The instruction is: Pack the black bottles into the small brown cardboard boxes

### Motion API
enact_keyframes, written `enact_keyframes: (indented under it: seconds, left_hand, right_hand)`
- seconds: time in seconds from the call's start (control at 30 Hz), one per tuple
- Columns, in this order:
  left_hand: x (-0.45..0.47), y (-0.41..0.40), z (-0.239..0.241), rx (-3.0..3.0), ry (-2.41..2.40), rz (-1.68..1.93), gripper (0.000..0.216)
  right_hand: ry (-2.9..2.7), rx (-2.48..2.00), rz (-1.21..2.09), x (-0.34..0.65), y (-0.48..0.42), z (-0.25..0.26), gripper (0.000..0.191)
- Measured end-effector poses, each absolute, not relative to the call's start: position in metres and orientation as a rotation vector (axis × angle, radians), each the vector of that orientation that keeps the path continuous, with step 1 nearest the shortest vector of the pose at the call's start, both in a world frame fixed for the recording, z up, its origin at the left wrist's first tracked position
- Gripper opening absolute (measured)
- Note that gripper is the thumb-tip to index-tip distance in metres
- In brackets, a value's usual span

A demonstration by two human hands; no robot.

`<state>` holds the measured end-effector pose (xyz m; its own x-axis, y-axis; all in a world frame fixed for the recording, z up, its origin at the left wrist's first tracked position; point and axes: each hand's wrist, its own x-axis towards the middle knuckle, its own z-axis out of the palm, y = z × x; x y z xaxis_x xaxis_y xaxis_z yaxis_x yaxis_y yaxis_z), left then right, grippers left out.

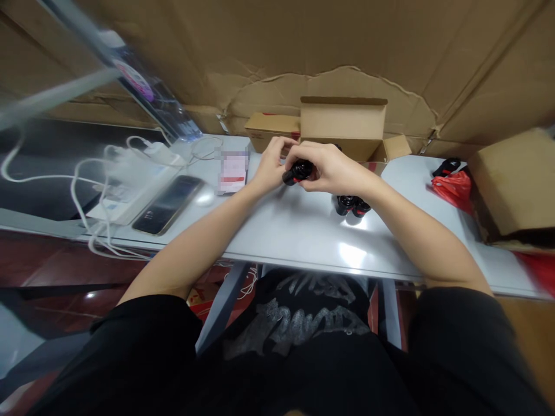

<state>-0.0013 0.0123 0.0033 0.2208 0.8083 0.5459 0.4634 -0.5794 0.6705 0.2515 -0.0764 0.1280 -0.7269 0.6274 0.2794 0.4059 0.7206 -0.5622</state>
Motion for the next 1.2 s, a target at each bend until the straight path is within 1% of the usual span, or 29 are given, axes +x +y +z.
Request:
enact_keyframes:
  seconds: [0.13, 0.23, 0.5, 0.57, 0.7, 0.77, 0.83, 1.03, 1.1, 1.2]
  left_hand:
    - [-0.002, 0.014, 0.002, 2.137, 1.177, 1.302, 0.034]
    - [-0.003, 0.014, 0.003, 2.143, 1.166, 1.308, 0.031]
    - [-0.002, 0.012, 0.002, 2.145, 1.187, 1.311, 0.022]
    - [-0.001, 0.014, 0.002, 2.155, 1.190, 1.320, 0.023]
    - [-0.001, 0.017, 0.000, 2.162, 1.199, 1.326, 0.023]
    - [-0.001, 0.019, 0.000, 2.154, 1.201, 1.327, 0.024]
    - [-0.002, 0.020, -0.001, 2.142, 1.196, 1.330, 0.027]
    - [-0.006, 0.025, -0.006, 2.131, 1.181, 1.350, 0.049]
    - [-0.009, 0.027, -0.008, 2.135, 1.196, 1.344, 0.056]
    - [-0.012, 0.028, -0.010, 2.137, 1.204, 1.335, 0.065]
  right_hand:
    - [-2.444, -0.836, 0.656, 0.253, -0.077, 0.132, 0.037]
    - [-2.439, -0.858, 0.620, 0.253, -0.077, 0.135, 0.040]
    - [-2.388, -1.054, 0.402, 0.258, -0.082, 0.150, 0.035]
    - [-2.346, -1.145, 0.377, 0.262, -0.079, 0.155, 0.040]
    - [-2.239, -1.232, 0.435, 0.280, -0.061, 0.153, 0.058]
    - [-2.195, -1.260, 0.423, 0.292, -0.050, 0.145, 0.061]
    - [-2.166, -1.320, 0.376, 0.304, -0.042, 0.135, 0.064]
    - [-2.125, -1.458, 0.303, 0.326, -0.037, 0.116, 0.078]
    - [-2.114, -1.445, 0.342, 0.328, -0.036, 0.114, 0.076]
    - [-2.071, -1.378, 0.450, 0.329, -0.034, 0.111, 0.066]
